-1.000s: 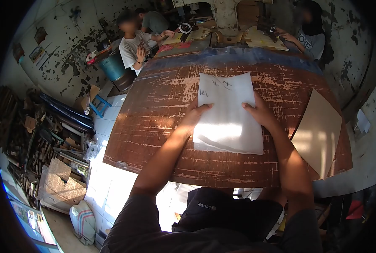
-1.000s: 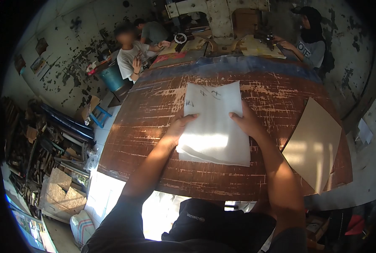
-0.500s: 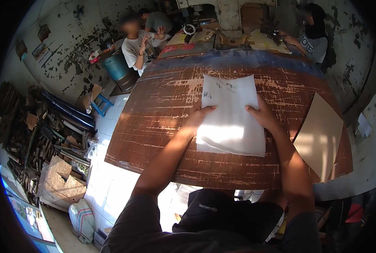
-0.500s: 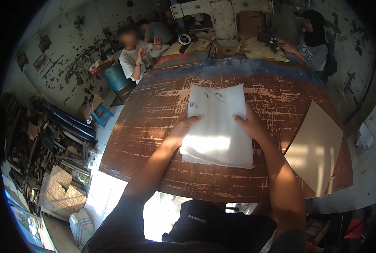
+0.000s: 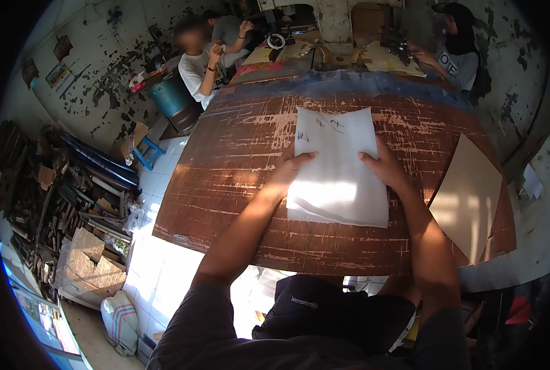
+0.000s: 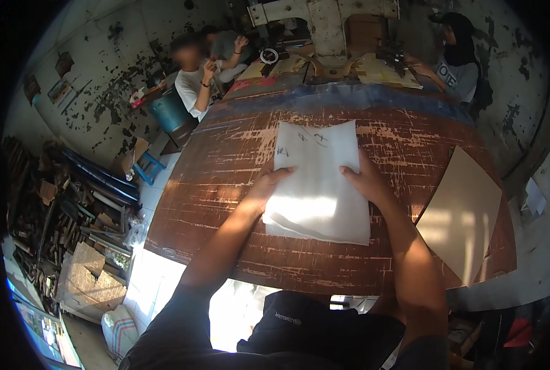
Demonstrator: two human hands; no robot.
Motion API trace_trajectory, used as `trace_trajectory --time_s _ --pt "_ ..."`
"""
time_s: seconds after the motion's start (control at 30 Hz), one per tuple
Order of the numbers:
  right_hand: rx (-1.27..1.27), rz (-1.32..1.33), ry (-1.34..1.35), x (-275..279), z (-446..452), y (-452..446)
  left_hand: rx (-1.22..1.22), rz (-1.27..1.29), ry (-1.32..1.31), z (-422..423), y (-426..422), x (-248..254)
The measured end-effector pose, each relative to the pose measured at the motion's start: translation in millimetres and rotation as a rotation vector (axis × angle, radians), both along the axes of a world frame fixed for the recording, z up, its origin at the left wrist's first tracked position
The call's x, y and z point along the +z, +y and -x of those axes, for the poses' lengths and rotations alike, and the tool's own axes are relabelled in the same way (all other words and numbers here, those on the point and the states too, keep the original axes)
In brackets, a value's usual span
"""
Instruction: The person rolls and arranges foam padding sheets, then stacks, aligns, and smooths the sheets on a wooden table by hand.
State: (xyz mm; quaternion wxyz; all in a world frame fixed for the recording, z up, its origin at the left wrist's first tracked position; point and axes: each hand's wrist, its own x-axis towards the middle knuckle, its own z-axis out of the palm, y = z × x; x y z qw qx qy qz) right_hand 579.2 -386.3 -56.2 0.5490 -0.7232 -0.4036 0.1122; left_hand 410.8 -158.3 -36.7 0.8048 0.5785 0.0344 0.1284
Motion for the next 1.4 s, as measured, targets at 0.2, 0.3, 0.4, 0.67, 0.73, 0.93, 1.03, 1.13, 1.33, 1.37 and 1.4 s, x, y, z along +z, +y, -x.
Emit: trace_trajectory --time_s 0.2,0.3,0.4,0.67,0.73,0.93,1.03,1.13,1.33,1.37,1.4 --pt "0.024 -0.009 0.048 -1 1 0 0.0 0.008 0.001 1 -1 -2" --pt "0.001 -0.007 -0.02 0 0 -1 0.004 0.033 -0.016 1 -4 0" --pt "0.009 -0.007 -0.008 -4 -3 0 -0.013 0.057 -0.007 2 -2 -1" --pt "-0.004 0.005 0.02 0 1 -1 -0.016 0.044 -0.009 1 -2 -1" --pt "-0.017 0.022 -0.003 0 1 -2 -0.013 0.053 -0.013 0 -1 -4" --pt "0.036 0.047 0.128 9 5 -6 -0.045 0.098 0.048 9 -5 -1" --pt "-0.007 0.009 -0.008 8 6 -3 -0.024 0.074 -0.009 -1 1 -7" --pt "-0.021 -0.036 -0.062 4 3 -2 0.009 0.068 -0.024 -3 -2 -2" --pt "-0.002 0.02 0.048 4 5 -3 -0.014 0.039 -0.009 -1 2 -8" --pt "-0.005 0.012 0.042 5 6 -2 -0.007 0.04 -0.005 0 1 -7" --pt "-0.01 0.003 0.033 6 6 -2 -0.001 0.039 -0.004 0 0 -5"
